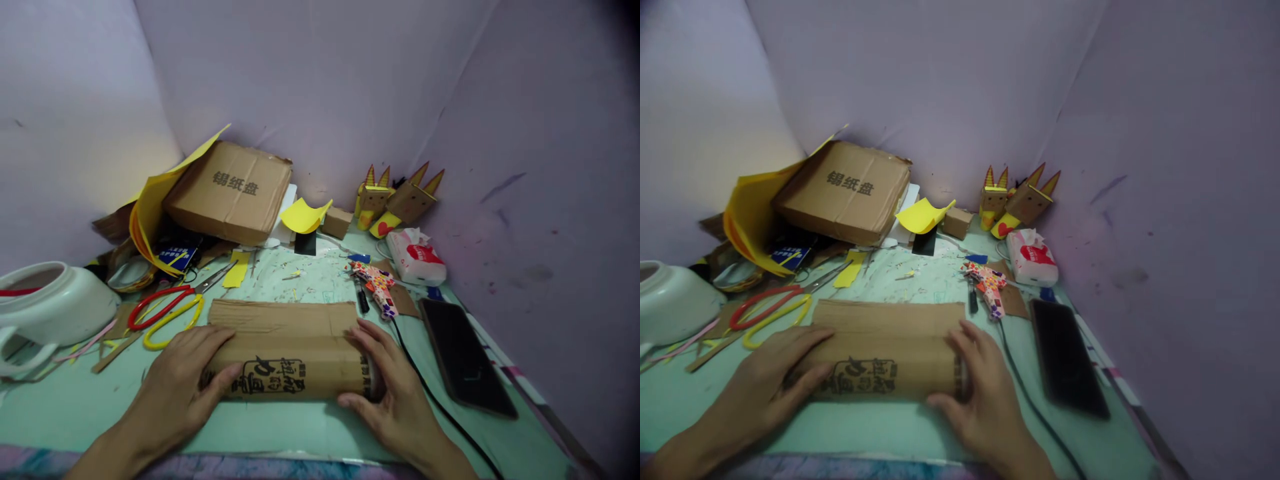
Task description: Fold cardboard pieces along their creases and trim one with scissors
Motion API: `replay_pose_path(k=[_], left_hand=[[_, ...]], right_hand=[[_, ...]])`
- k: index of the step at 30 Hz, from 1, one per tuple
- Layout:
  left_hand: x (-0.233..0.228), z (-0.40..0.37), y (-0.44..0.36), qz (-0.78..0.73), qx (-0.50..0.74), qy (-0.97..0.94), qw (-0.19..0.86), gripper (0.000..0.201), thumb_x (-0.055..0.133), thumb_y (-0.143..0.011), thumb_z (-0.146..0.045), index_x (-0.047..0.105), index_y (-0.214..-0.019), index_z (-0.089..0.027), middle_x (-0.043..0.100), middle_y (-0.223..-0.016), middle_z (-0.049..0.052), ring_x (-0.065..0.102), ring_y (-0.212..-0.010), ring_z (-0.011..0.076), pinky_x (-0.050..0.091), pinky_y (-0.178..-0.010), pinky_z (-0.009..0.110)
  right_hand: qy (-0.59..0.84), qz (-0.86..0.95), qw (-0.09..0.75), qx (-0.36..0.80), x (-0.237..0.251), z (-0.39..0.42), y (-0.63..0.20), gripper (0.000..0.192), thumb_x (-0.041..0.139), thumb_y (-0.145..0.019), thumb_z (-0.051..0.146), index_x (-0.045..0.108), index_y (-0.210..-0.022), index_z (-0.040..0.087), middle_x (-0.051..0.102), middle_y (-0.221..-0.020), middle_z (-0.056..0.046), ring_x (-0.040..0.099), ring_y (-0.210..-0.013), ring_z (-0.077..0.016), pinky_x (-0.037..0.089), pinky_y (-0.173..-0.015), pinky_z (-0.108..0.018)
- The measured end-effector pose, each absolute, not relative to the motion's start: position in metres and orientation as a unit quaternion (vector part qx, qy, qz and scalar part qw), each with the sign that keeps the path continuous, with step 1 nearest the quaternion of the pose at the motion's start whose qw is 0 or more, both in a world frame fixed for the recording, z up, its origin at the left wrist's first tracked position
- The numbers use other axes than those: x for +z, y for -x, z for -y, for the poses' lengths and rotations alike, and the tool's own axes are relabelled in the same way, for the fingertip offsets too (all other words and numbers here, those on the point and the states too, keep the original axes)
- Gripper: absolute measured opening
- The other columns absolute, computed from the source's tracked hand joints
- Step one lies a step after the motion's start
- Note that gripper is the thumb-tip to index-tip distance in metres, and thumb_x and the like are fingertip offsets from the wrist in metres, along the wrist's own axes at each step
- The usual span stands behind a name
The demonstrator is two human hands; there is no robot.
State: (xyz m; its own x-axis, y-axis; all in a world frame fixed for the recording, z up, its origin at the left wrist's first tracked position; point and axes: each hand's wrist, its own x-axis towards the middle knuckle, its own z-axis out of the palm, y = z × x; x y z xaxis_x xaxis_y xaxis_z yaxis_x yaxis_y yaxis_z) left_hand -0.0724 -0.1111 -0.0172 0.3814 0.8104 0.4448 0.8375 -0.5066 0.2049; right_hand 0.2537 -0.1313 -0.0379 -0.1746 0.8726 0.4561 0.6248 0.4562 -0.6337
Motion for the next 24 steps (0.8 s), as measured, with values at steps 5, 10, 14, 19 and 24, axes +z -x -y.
replay_pose_path(k=[5, 10, 14, 19, 24], left_hand=[[0.009, 0.119, 0.087, 0.502, -0.233, 0.829, -0.082, 0.027, 0.062, -0.076, -0.043, 0.058, -0.099, -0.029, 0.067, -0.093, -0.002, 0.064, -0.081, 0.0185, 0.052, -0.066, 0.023], [0.047, 0.124, 0.091, 0.532, -0.358, 0.744, -0.187, 0.021, 0.058, -0.076, -0.044, 0.056, -0.065, -0.025, 0.057, -0.058, -0.004, 0.053, -0.051, 0.0143, 0.044, -0.044, 0.021], [0.063, 0.133, 0.065, 0.540, -0.567, 0.476, -0.399, 0.036, 0.067, -0.066, -0.056, 0.061, -0.087, -0.027, 0.067, -0.075, -0.001, 0.061, -0.064, 0.0202, 0.052, -0.050, 0.029], [0.051, 0.156, 0.009, 0.494, -0.609, 0.224, -0.579, 0.069, 0.075, -0.056, -0.053, 0.053, -0.116, -0.028, 0.070, -0.105, 0.006, 0.064, -0.096, 0.0323, 0.058, -0.067, 0.042], [0.010, 0.177, -0.015, 0.386, -0.582, 0.172, -0.695, 0.055, 0.075, -0.060, -0.048, 0.058, -0.110, -0.032, 0.069, -0.110, 0.003, 0.060, -0.108, 0.0324, 0.055, -0.081, 0.045]], right_hand=[[0.501, 0.648, 0.473, 0.325, -0.038, 0.138, -0.254, 0.101, 0.077, -0.060, 0.052, 0.020, -0.142, 0.033, 0.035, -0.142, -0.013, 0.047, -0.120, -0.0361, 0.039, -0.097, -0.054], [0.472, 0.589, 0.563, 0.337, -0.038, 0.138, -0.260, 0.108, 0.080, -0.056, 0.052, 0.018, -0.142, 0.035, 0.026, -0.147, -0.011, 0.028, -0.133, -0.0358, 0.022, -0.107, -0.059], [0.404, 0.513, 0.664, 0.364, -0.029, 0.131, -0.249, 0.096, 0.076, -0.060, 0.054, 0.025, -0.139, 0.037, 0.023, -0.148, -0.013, 0.032, -0.132, -0.0355, 0.031, -0.101, -0.059], [0.379, 0.415, 0.548, 0.619, -0.020, 0.141, -0.198, 0.099, 0.083, -0.051, 0.051, 0.030, -0.133, 0.035, 0.038, -0.142, -0.014, 0.050, -0.119, -0.0319, 0.046, -0.089, -0.050], [0.234, 0.282, 0.377, 0.851, -0.005, 0.151, -0.162, 0.050, 0.053, -0.080, 0.057, 0.059, -0.106, 0.015, 0.067, -0.103, -0.014, 0.066, -0.091, -0.0241, 0.052, -0.077, -0.038]])
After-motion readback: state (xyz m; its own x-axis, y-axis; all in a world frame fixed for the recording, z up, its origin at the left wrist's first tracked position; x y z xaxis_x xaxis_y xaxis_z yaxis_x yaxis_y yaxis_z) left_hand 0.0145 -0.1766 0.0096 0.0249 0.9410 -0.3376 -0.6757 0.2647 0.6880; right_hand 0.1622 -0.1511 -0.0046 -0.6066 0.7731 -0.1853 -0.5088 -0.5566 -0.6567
